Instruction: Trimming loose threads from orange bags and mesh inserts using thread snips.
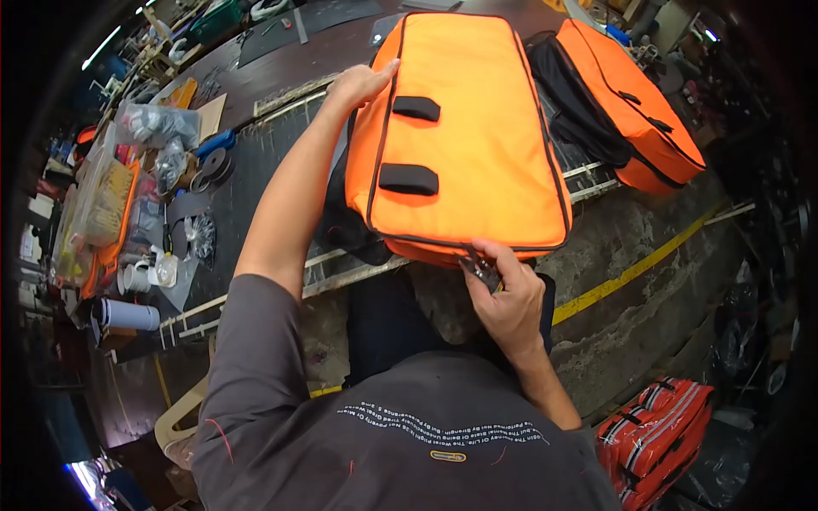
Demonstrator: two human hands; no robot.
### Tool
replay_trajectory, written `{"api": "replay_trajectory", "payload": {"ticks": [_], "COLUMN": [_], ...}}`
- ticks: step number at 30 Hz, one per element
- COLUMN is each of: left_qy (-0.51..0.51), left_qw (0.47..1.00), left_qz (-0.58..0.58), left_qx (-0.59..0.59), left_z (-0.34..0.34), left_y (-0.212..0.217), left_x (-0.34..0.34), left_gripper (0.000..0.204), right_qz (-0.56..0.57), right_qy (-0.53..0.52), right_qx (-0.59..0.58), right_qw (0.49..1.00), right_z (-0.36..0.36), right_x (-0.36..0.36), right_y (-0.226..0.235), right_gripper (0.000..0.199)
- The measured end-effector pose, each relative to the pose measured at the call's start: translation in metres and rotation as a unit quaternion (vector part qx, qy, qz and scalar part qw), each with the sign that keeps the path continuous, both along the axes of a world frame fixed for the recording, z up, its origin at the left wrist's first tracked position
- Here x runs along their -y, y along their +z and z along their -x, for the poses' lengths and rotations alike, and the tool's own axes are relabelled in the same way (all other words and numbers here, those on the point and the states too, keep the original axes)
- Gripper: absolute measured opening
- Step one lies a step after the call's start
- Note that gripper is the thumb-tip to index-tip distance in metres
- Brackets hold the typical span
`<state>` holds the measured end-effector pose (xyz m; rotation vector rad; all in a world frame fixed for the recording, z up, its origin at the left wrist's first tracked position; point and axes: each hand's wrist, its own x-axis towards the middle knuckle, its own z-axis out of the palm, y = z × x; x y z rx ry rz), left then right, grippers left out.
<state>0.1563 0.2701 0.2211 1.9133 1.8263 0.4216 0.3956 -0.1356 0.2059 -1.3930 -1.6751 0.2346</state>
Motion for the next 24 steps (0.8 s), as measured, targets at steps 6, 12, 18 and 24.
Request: {"api": "replay_trajectory", "payload": {"ticks": [6,12,18,24], "left_qy": [-0.094,-0.060,0.060,0.198], "left_qw": [0.995,0.971,0.897,0.740], "left_qz": [0.018,0.007,-0.072,-0.139], "left_qx": [0.027,0.233,0.432,0.628], "left_z": [-0.002,-0.007,0.027,-0.014], "left_y": [-0.030,-0.032,-0.044,-0.034], "left_x": [-0.047,-0.016,0.114,0.224], "left_gripper": [0.084,0.058,0.050,0.045], "right_qz": [0.047,-0.057,-0.151,-0.218], "right_qy": [0.013,-0.042,-0.173,-0.090], "right_qx": [-0.100,-0.122,-0.155,-0.089], "right_qw": [0.994,0.990,0.961,0.968], "right_z": [-0.002,-0.023,-0.103,-0.194], "right_x": [0.003,0.009,0.002,-0.142], "right_y": [-0.008,-0.033,-0.061,-0.010], "right_gripper": [0.038,0.025,0.023,0.029]}}
